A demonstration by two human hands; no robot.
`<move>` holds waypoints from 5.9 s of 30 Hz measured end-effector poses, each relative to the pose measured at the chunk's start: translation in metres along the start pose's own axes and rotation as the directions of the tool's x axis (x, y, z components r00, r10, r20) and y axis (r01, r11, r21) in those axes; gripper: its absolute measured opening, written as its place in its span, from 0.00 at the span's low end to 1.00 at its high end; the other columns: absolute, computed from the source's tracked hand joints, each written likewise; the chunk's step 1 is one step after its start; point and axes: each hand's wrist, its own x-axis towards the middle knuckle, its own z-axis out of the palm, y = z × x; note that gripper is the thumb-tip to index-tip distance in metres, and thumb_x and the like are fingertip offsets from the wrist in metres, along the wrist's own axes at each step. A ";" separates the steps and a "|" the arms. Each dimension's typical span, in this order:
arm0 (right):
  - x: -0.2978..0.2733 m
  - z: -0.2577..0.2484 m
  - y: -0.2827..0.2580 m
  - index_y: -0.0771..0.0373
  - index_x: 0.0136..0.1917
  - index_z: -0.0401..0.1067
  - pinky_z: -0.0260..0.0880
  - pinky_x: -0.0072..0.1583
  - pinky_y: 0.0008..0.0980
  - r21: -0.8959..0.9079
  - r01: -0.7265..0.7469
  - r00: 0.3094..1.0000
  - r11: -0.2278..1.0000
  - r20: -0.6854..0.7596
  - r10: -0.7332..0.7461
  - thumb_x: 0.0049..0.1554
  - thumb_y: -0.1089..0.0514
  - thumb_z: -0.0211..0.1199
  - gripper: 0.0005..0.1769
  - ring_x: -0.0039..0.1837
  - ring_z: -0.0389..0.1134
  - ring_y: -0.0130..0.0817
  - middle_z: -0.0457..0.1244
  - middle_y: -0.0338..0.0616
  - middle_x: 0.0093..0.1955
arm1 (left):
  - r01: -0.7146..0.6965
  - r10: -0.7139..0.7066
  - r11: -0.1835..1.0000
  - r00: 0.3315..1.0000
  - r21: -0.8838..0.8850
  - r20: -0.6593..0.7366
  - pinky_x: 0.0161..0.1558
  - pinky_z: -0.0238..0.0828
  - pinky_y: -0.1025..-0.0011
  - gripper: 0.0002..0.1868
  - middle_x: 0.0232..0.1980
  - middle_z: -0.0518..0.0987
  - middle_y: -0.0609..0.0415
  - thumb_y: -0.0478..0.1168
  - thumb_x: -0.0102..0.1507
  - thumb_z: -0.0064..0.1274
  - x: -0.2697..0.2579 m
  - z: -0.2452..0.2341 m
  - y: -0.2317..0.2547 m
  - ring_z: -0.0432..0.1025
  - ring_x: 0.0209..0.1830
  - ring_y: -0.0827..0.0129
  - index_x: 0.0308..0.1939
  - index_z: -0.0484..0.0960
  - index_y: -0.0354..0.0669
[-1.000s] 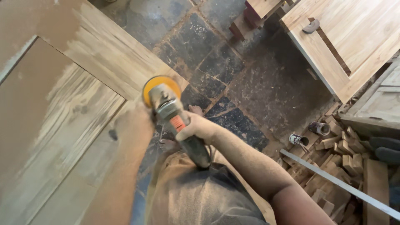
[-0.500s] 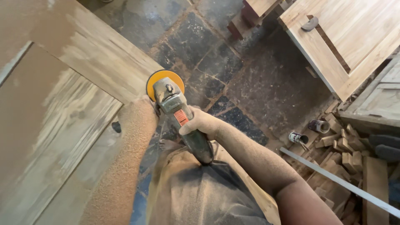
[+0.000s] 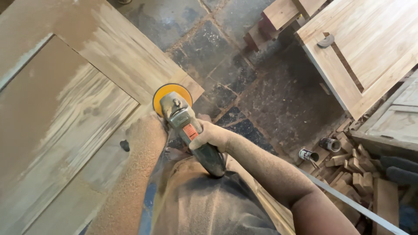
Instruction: The person uses an angle grinder with a sanding disc to sand the surface of a wooden panel. They move the tool across the flat areas and along the edges, generating wood dust.
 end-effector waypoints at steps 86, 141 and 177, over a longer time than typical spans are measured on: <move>0.162 0.211 0.013 0.74 0.64 0.72 0.70 0.62 0.38 -0.706 -0.210 0.552 0.676 0.485 0.678 0.43 0.64 0.75 0.35 0.56 0.71 0.41 0.69 0.52 0.55 | 0.753 -0.814 0.581 0.540 -0.309 -0.214 0.54 0.67 0.50 0.26 0.54 0.74 0.39 0.44 0.59 0.50 -0.193 0.111 -0.155 0.70 0.53 0.48 0.56 0.72 0.29; 0.081 -0.030 -0.136 0.70 0.65 0.67 0.72 0.58 0.40 -0.525 -0.456 0.726 0.719 0.248 0.642 0.36 0.68 0.72 0.42 0.54 0.70 0.43 0.67 0.49 0.52 | 0.462 -0.516 0.853 0.816 -0.244 -0.260 0.43 0.68 0.57 0.16 0.43 0.73 0.50 0.42 0.57 0.50 -0.045 0.038 0.059 0.70 0.44 0.57 0.46 0.75 0.37; 0.097 -0.033 -0.143 0.65 0.71 0.61 0.72 0.59 0.39 -0.659 -0.366 0.746 0.657 0.214 0.630 0.34 0.70 0.72 0.51 0.57 0.70 0.39 0.66 0.47 0.54 | 0.494 -0.580 0.799 0.784 -0.343 -0.222 0.38 0.74 0.57 0.13 0.41 0.76 0.47 0.39 0.61 0.50 -0.039 0.033 0.058 0.75 0.38 0.56 0.45 0.73 0.33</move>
